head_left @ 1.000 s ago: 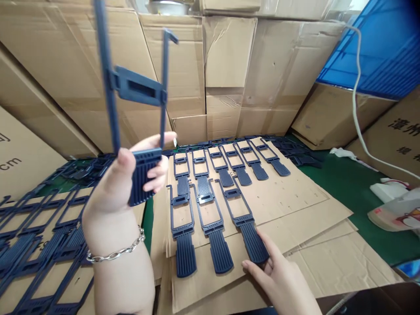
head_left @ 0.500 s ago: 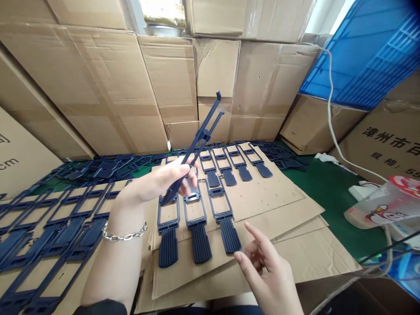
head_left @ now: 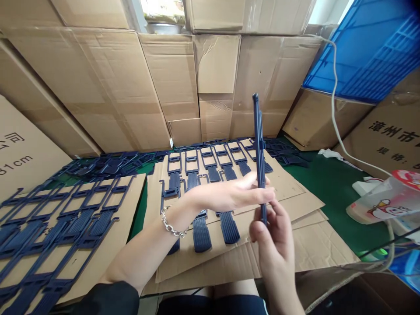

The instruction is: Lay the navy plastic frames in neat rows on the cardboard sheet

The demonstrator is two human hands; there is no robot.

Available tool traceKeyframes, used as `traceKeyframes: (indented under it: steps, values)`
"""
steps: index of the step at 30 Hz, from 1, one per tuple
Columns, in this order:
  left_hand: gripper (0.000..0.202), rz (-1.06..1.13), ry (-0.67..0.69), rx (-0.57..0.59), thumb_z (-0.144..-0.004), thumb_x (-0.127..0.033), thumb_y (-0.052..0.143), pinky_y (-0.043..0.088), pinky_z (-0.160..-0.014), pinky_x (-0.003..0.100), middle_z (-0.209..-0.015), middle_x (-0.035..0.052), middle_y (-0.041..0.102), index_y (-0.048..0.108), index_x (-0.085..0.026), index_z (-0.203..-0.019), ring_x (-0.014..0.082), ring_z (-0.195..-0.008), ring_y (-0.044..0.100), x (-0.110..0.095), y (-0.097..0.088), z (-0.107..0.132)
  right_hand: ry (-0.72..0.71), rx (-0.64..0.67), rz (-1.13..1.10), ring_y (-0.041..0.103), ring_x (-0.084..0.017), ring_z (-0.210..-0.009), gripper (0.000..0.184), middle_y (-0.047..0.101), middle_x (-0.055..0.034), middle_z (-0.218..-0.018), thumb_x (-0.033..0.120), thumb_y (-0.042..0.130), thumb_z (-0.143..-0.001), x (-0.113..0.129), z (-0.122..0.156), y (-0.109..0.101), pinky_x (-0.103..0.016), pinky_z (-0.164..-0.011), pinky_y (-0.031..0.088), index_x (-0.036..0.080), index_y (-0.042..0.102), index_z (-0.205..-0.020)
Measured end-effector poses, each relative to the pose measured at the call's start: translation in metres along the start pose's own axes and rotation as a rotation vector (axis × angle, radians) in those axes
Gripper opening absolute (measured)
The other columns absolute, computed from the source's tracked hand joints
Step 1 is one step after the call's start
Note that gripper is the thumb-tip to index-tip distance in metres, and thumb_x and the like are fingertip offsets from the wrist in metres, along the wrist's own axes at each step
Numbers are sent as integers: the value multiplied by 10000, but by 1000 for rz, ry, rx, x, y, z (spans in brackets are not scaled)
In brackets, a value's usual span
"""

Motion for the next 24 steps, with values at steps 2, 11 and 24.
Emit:
traceKeyframes:
  steps: [2,11,24]
  values:
    - [758,-203,-100,69,-810,-658,327,282,-1025,397,-1386,125,312,282,-137,-1359,261,-1270,287,7,5,-5,32,-86,178,469,-229,-1102,446,463,-78,-1234,346,535,-843,-8,-3,-20,-368,-859,455,263,425,-1267]
    - [665,-984,-461,-206,-864,-514,342,130,-1053,507,-1387,190,286,389,-10,-1295,332,-1310,141,70,2,-46,209,-260,576,511,-248,-1046,525,536,-69,-1157,466,575,-760,-29,4,-76,-379,-896,419,194,510,-1204]
    - [356,-965,-417,-360,-856,-235,302,260,-938,548,-1053,210,538,531,-6,-1003,322,-1059,449,50,-34,-22,-6,2,979,562,-197,-951,401,573,-27,-1079,429,451,-826,-29,5,-64,-262,-673,486,214,521,-1157]
Point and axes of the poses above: each hand's wrist, its own z-axis away from the middle knuckle, its own y-axis out of the palm, x = y × z, the point moved 2 cm from there along -z, towards the middle knuckle
